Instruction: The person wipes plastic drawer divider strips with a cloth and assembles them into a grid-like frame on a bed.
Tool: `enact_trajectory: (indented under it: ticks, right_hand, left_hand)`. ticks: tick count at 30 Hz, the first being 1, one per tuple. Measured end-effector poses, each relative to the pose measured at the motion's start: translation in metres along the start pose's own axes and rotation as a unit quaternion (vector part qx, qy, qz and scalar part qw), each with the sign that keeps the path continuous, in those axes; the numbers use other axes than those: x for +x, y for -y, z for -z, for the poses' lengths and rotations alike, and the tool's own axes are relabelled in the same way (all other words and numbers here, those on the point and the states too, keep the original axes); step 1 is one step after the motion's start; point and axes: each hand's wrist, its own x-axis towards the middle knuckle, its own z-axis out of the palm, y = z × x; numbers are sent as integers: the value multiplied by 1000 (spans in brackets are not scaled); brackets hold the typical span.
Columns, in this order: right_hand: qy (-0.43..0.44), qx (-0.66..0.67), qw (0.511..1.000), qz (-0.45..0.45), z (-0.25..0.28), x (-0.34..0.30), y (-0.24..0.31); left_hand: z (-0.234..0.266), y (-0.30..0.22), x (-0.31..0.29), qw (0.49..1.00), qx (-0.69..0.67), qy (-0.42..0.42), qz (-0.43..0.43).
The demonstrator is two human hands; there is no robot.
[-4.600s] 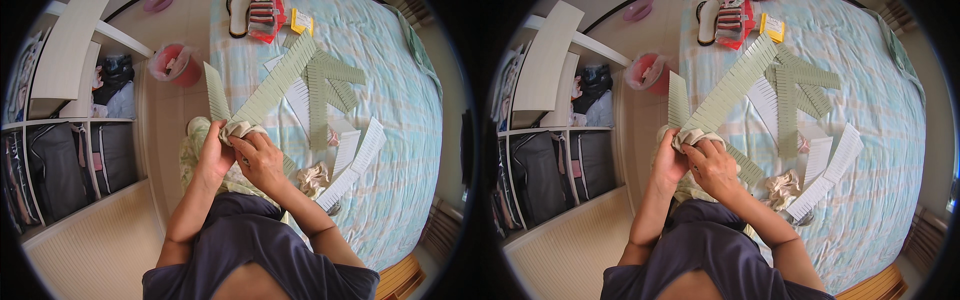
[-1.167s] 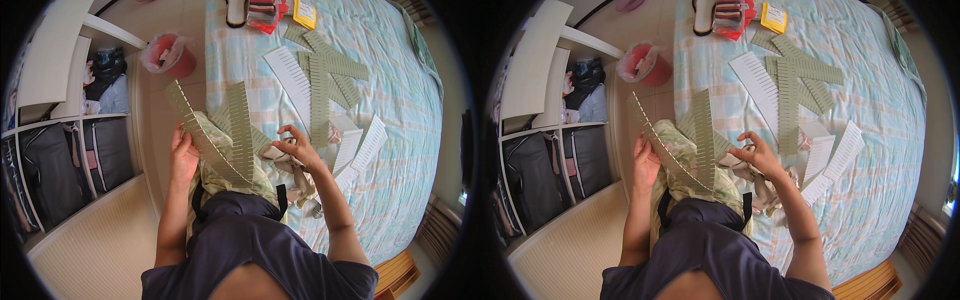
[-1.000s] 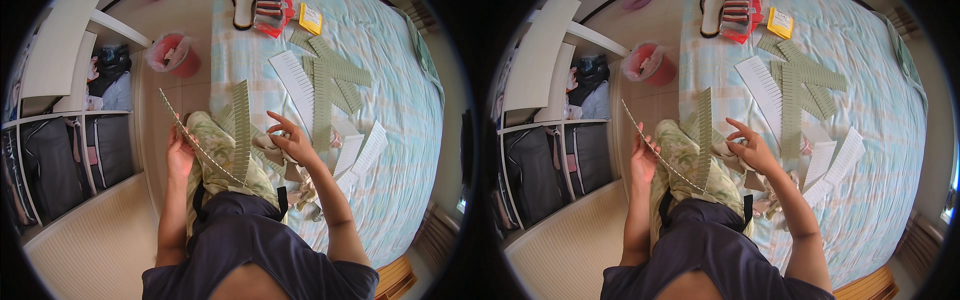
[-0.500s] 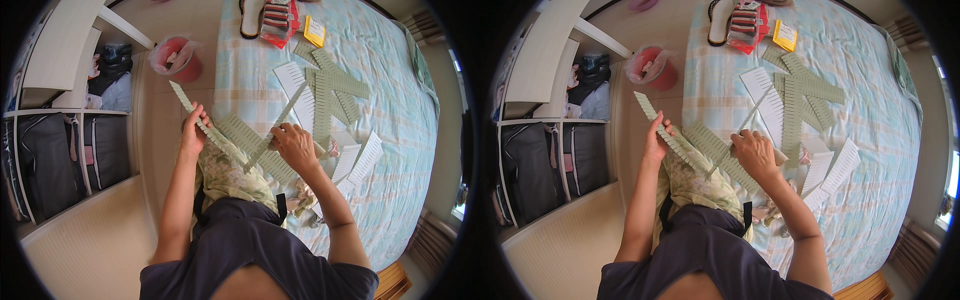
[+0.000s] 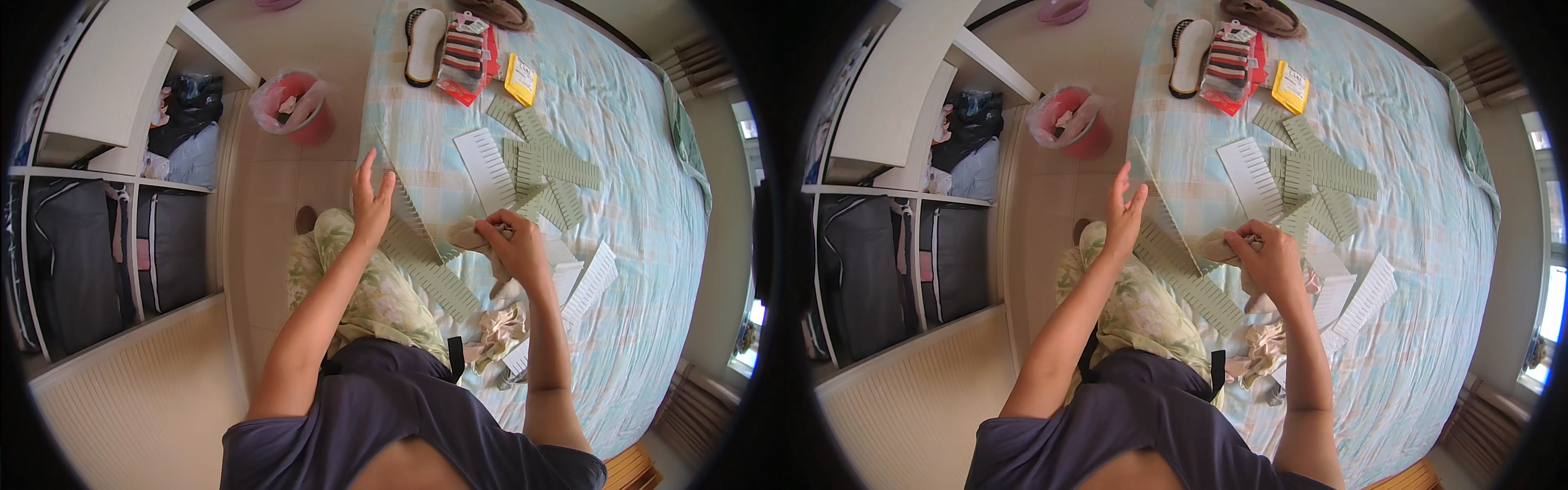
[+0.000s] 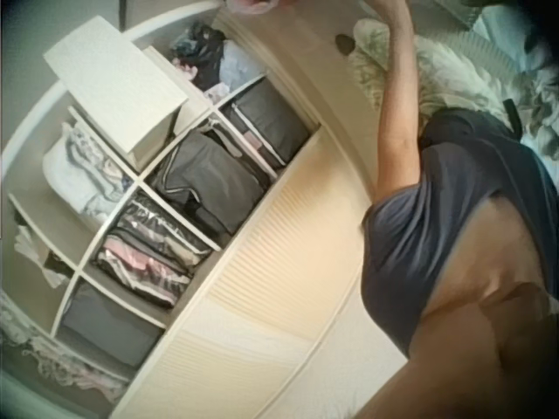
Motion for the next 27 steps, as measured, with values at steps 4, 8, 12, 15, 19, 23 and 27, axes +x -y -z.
enact_trajectory:
  ticks: [4,8,12,15,19,23,27]
  right_hand:
    - [104,256,958,72,-43,27,71]
    - [279,374,868,170,-83,38,157]
    - [275,245,835,410,-121,59,233]
    - [239,236,837,432,-125,71,320]
    - [239,384,807,379,-136,85,450]
    - [99,356,844,389,-165,145,558]
    - [-33,215,908,359,-187,176,553]
  left_hand:
    - [52,-104,-41,952,-240,175,70]
    - [121,-123,-41,976,-217,20,-28]
    - [212,-161,-30,975,-130,-119,-138]
    - [272,-217,2,952,-98,-214,-197]
    - [354,-324,70,869,82,-333,-356]
    - [428,-372,150,712,457,-397,-355]
    - [434,-340,181,794,520,-261,-178]
